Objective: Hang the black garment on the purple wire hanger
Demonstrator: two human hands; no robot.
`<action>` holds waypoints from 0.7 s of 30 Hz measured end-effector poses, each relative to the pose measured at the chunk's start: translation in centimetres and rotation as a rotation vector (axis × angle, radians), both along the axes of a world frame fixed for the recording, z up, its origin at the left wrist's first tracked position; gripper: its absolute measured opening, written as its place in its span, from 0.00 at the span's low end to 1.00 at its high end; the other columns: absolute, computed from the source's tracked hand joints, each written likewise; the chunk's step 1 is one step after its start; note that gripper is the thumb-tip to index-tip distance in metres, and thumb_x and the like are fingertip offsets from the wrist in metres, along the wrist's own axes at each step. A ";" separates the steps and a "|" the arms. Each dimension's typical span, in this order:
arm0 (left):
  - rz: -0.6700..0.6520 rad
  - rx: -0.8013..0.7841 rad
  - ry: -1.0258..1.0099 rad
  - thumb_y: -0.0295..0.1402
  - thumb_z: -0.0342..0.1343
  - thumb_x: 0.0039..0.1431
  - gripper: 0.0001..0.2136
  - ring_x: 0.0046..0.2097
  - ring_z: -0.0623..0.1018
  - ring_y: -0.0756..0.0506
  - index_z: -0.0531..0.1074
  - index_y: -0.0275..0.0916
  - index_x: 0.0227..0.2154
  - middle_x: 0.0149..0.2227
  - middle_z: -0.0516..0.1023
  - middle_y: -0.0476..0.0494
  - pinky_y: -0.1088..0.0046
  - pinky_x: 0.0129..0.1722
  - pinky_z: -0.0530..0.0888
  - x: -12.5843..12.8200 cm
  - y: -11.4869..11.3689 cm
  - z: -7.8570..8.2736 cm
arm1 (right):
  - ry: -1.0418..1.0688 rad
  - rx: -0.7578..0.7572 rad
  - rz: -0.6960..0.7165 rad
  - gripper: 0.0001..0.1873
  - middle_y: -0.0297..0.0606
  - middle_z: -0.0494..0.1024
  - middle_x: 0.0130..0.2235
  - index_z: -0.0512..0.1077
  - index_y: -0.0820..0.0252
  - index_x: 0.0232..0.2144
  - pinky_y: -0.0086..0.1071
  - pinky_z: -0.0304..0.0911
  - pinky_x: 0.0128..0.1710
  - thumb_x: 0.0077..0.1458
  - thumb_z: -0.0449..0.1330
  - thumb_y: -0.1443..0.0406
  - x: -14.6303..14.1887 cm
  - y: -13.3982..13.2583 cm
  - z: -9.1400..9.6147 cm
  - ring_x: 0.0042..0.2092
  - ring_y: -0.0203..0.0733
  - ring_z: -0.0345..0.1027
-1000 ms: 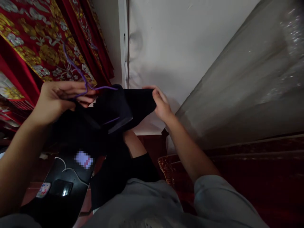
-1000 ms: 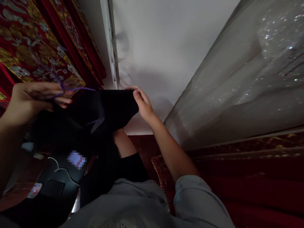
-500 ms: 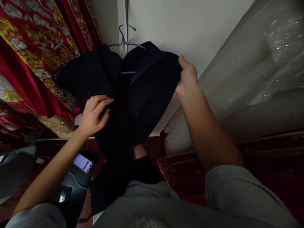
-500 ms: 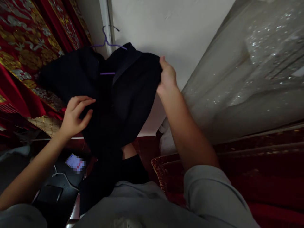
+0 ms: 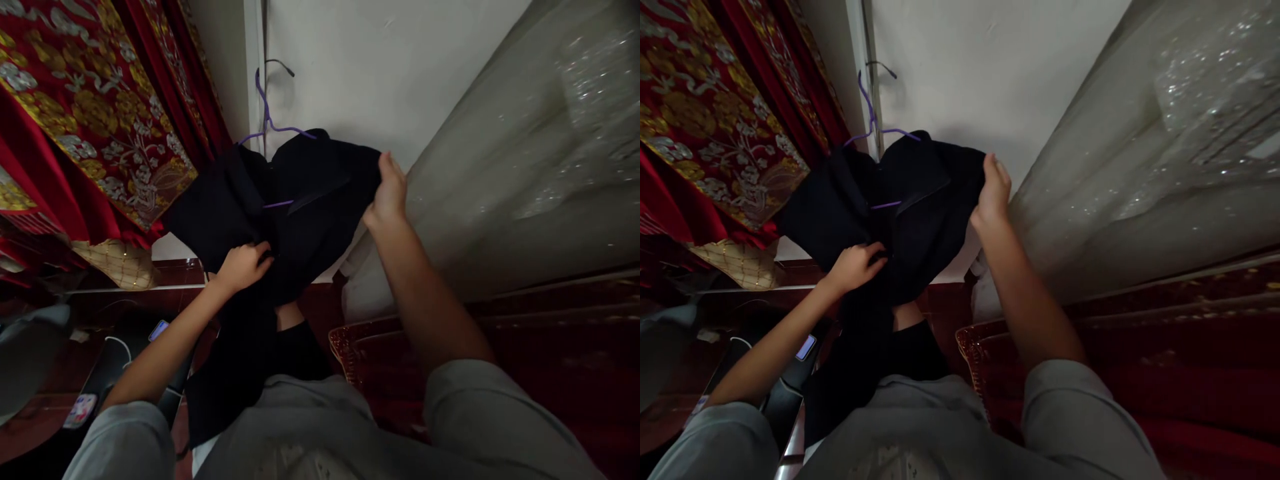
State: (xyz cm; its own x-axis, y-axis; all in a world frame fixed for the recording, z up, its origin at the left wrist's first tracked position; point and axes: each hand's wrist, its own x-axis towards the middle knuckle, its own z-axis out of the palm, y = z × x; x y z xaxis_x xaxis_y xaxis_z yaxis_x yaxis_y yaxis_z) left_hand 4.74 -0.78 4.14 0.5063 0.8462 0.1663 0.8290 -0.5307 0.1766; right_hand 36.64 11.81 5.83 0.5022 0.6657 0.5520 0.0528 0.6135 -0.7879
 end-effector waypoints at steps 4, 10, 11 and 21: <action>-0.022 0.060 -0.369 0.36 0.61 0.64 0.11 0.43 0.78 0.38 0.72 0.39 0.46 0.41 0.78 0.40 0.63 0.42 0.75 0.4 -0.9 -1.7 | -0.034 -0.055 -0.334 0.15 0.42 0.71 0.53 0.65 0.54 0.46 0.46 0.63 0.60 0.59 0.62 0.58 -2.8 -4.3 -2.5 0.54 0.45 0.69; 0.024 0.114 -0.885 0.35 0.62 0.63 0.09 0.36 0.73 0.46 0.67 0.40 0.34 0.32 0.72 0.49 0.71 0.39 0.71 2.9 -3.3 -4.1 | 0.085 -0.272 0.114 0.13 0.35 0.72 0.32 0.69 0.55 0.39 0.35 0.67 0.37 0.59 0.62 0.53 -13.0 -14.7 -7.9 0.34 0.41 0.68; 0.045 0.091 -0.961 0.33 0.61 0.64 0.07 0.35 0.73 0.47 0.67 0.40 0.35 0.32 0.72 0.49 0.72 0.38 0.71 3.4 -3.8 -4.6 | 0.062 -0.346 0.276 0.15 0.34 0.71 0.30 0.69 0.56 0.35 0.34 0.65 0.33 0.58 0.63 0.51 -14.4 -15.7 -8.5 0.31 0.39 0.66; 0.111 -0.035 -1.221 0.28 0.58 0.66 0.25 0.36 0.79 0.48 0.64 0.43 0.64 0.35 0.77 0.48 0.73 0.40 0.78 4.0 -6.0 -6.2 | -0.094 -0.423 0.487 0.19 0.28 0.69 0.27 0.66 0.55 0.37 0.29 0.58 0.28 0.52 0.71 0.55 -15.0 -16.8 -8.4 0.28 0.35 0.63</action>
